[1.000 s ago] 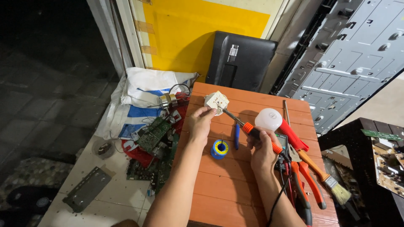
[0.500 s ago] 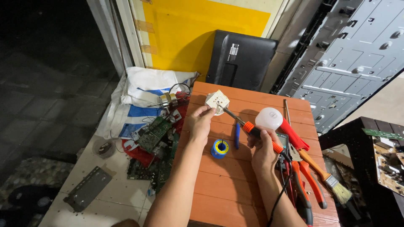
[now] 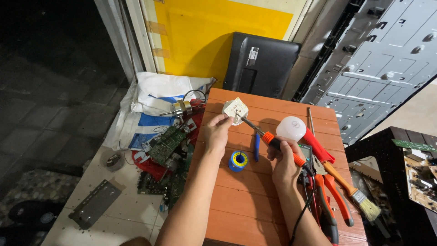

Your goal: The person uses pliers to hold a small white electrical component while applying solder with a soldering iron. They repeatedly heat the component's terminals and feed solder wire to create connections.

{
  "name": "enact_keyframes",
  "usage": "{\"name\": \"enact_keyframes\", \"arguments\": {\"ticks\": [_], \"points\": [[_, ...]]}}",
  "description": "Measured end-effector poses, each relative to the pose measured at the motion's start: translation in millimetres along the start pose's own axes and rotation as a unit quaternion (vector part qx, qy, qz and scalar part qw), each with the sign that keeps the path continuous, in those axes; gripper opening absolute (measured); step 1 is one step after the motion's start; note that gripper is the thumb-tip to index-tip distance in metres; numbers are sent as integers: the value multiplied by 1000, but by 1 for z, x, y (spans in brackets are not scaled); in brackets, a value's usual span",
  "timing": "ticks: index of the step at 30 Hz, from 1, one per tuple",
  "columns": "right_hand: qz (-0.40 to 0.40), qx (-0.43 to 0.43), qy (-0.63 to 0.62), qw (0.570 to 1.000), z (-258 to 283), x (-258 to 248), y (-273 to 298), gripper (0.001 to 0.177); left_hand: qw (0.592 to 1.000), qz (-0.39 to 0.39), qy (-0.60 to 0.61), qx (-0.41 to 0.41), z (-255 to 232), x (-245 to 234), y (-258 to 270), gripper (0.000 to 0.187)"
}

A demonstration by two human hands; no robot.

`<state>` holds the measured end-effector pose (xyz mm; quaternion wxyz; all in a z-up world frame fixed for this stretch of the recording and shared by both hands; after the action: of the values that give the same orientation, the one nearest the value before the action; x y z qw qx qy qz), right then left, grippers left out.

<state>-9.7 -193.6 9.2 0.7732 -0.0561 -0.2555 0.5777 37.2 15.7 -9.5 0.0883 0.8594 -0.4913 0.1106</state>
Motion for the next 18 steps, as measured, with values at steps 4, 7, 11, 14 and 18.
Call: {"name": "enact_keyframes", "arguments": {"ticks": [4, 7, 11, 14, 18], "points": [[24, -36, 75, 996, 18, 9, 8, 23, 1000, -11, -24, 12, 7, -1, -4, 18], [44, -58, 123, 990, 29, 14, 15, 23, 1000, -7, -25, 11, 9, -3, -6, 17], [87, -78, 194, 974, 34, 14, 15, 21, 999, -13, -38, 20, 9, -3, -7, 17], [107, -104, 213, 966, 42, 15, 15, 21, 998, -11, -49, 26, 9, -3, -8, 14], [131, -136, 237, 953, 43, 16, 16, 23, 993, -10, -97, 60, 16, -2, -14, 15]]}}
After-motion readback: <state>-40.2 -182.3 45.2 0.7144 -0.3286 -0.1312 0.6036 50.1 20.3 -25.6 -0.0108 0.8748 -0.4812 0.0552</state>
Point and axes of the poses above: each hand's wrist, its own y-axis away from the middle knuckle, its own x-axis out of the palm, z = x × y, the point moved 4 cm from there along -y, towards the middle knuckle, and after that the axes turned 2 degrees about x, right-handed, at the moved point
